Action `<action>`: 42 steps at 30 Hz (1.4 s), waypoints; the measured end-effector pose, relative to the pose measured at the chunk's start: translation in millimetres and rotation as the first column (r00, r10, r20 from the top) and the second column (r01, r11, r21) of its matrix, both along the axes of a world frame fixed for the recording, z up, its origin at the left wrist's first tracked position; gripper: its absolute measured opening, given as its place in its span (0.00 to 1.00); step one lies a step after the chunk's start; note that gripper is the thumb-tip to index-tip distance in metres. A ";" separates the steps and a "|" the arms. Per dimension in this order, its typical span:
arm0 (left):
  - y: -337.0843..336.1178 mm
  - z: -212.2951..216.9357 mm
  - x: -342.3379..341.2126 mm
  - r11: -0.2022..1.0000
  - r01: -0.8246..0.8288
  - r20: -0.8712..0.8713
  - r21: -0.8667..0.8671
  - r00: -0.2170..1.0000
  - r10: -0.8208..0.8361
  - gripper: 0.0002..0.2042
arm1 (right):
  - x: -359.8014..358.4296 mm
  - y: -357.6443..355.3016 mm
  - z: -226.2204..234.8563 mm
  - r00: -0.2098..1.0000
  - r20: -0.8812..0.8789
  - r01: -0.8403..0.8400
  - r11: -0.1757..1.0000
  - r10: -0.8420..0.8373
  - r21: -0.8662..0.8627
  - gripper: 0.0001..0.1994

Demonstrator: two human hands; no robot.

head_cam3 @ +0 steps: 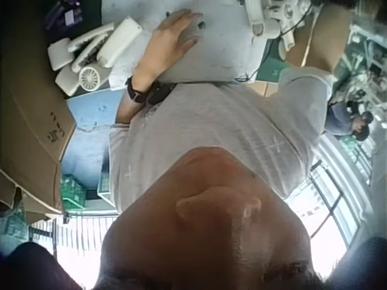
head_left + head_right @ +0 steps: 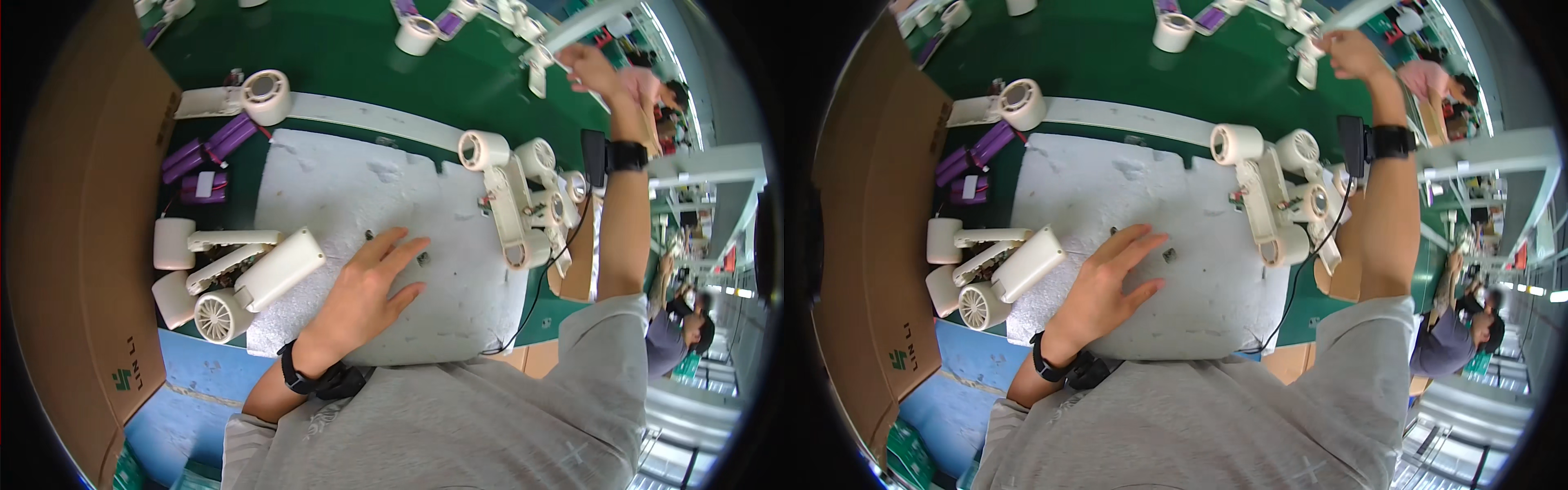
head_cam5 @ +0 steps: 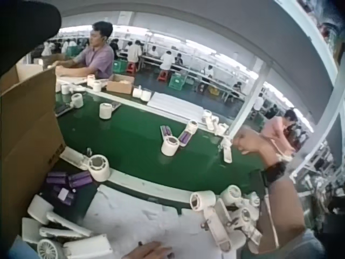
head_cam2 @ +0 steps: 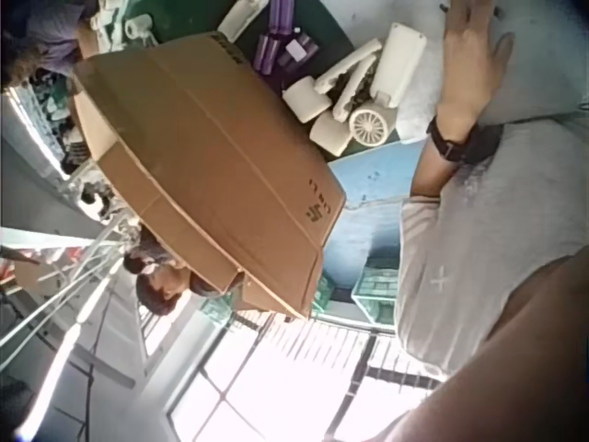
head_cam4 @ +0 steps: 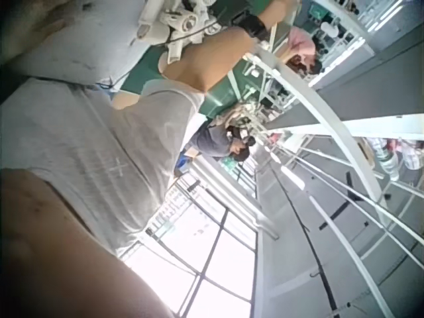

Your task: The person assembles portable electric fans by connecting battery packs to circuit boards, testing the digital displays, and fitting the batteries inside the fan handle housings by hand.

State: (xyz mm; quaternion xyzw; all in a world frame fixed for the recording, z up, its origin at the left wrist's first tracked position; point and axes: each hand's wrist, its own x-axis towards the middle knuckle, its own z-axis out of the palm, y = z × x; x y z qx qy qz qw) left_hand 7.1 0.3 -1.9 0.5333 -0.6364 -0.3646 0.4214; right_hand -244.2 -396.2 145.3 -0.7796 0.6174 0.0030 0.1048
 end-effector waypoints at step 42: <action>7.0 -18.9 -6.5 0.999 -0.034 0.011 -0.028 0.999 0.034 0.26 | 236.4 249.6 -21.8 0.675 0.321 -0.727 0.525 0.664 0.443 0.13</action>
